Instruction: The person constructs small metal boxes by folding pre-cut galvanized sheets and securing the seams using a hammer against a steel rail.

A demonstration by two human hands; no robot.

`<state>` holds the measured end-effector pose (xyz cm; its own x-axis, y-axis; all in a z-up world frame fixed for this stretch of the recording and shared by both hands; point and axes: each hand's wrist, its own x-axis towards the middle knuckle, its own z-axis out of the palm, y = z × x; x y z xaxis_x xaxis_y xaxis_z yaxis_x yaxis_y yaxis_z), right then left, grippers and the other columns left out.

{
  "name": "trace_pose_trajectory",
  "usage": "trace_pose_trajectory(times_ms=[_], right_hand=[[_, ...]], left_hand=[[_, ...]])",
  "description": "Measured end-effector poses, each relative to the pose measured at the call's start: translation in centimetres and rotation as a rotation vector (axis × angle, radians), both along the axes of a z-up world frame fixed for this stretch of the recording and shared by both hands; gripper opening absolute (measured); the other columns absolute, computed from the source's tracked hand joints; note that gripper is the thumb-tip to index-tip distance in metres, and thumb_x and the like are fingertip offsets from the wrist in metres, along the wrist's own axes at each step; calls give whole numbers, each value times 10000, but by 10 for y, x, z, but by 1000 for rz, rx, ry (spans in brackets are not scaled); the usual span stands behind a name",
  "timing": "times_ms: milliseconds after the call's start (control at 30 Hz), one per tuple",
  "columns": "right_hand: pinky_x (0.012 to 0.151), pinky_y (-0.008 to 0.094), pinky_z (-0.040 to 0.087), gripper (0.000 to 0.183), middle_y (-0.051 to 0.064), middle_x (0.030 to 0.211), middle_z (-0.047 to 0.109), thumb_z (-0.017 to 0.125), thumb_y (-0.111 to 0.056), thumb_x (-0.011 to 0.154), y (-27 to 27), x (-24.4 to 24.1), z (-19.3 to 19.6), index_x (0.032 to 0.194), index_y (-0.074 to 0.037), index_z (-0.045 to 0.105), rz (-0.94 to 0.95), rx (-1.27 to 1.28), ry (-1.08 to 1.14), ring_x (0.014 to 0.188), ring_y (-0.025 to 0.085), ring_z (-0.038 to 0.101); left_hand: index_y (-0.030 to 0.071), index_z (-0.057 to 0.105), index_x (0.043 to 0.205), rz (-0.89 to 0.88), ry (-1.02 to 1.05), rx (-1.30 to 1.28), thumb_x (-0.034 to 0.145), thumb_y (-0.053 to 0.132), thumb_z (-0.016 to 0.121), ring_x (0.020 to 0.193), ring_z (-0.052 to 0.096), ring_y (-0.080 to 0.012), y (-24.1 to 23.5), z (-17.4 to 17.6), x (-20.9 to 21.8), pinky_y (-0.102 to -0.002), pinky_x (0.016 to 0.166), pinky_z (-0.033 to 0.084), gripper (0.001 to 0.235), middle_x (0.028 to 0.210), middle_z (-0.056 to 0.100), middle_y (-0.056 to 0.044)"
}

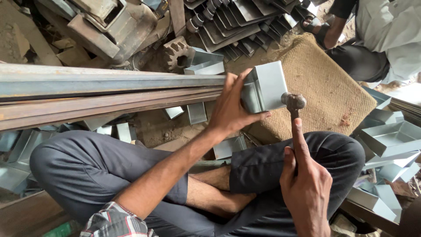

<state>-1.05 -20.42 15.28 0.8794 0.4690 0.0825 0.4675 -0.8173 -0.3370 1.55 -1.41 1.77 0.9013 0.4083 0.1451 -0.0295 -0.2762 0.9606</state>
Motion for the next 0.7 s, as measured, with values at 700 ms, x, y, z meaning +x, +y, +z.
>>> trace_pose_trajectory(times_ms=[700], right_hand=[[518, 430, 451, 626, 180, 650, 578, 591, -85, 992, -45, 5, -23, 1593, -132, 419, 143, 125, -196, 496, 280, 559]], left_hand=[[33, 348, 1487, -19, 73, 146, 604, 634, 926, 1363, 524, -433, 4, -1, -1, -664, 1121, 403, 1215, 1459, 519, -252]])
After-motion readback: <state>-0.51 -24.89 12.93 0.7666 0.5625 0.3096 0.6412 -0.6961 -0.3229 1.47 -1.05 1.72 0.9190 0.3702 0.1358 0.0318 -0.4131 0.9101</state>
